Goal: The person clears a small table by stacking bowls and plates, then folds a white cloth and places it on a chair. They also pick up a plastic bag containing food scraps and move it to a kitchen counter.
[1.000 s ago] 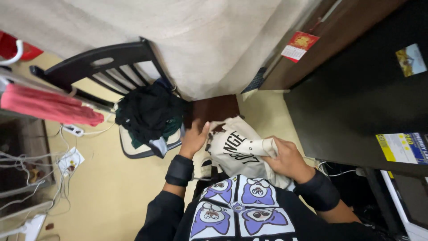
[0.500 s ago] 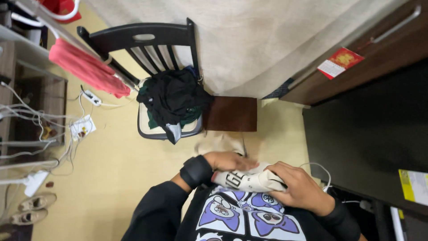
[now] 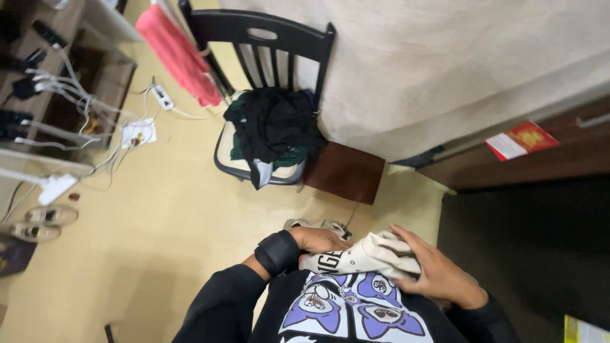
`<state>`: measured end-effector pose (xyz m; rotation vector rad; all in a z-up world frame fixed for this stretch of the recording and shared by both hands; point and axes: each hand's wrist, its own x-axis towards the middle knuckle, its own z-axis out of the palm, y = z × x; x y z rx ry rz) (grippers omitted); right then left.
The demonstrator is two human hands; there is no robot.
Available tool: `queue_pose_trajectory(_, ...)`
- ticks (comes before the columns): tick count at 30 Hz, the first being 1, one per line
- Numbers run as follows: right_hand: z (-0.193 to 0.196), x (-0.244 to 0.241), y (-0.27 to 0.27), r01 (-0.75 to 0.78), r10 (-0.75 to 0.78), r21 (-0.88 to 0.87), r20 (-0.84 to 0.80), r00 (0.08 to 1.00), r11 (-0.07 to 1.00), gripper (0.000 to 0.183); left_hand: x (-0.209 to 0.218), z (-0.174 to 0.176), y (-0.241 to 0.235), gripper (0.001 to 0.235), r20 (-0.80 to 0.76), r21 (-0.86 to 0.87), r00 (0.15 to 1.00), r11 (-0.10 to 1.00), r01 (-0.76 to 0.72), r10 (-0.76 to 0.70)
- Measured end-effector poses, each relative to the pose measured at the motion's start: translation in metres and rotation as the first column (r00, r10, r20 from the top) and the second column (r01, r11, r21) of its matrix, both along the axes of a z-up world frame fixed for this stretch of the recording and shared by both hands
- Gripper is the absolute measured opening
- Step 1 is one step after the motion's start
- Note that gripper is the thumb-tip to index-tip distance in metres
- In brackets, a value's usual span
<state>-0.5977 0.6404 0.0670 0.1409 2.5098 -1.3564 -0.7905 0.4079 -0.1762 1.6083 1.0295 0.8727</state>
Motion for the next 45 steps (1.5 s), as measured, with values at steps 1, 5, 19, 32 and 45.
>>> queue_pose_trajectory(1, -0.007, -0.001, 0.003, 0.055, -0.055, -0.016, 0.008, 0.998, 0.998, 0.09, 0.002, -0.007, -0.002, 0.046, -0.029, -0.036, 0.999, 0.999, -0.022, 0.021)
queue_pose_trajectory(5, -0.058, -0.009, 0.026, 0.16, -0.161, 0.02, 0.032, 0.987, 0.987, 0.063, 0.0, 0.003, -0.013, 0.043, -0.165, 0.266, 0.98, 0.962, -0.065, 0.112)
queue_pose_trajectory(19, -0.063, -0.102, 0.08, 0.348, -0.693, -0.73, -0.234, 0.682, 0.588, 0.03, -0.031, 0.119, -0.08, 0.054, 0.194, -0.375, 0.468, 0.506, -0.777, 0.862)
queue_pose_trajectory(32, -0.119, -0.199, 0.06, 0.499, -0.8, -0.734, -0.099, 0.592, 0.46, 0.033, -0.153, 0.06, -0.232, 0.016, -0.142, -0.412, 0.046, -0.017, -0.911, 0.989)
queue_pose_trajectory(45, -0.064, -0.256, -0.06, 0.585, -0.859, -0.691, -0.103, 0.502, 0.425, 0.04, -0.297, 0.036, -0.14, 0.103, 0.149, -0.741, 0.093, 0.173, -0.649, 0.985)
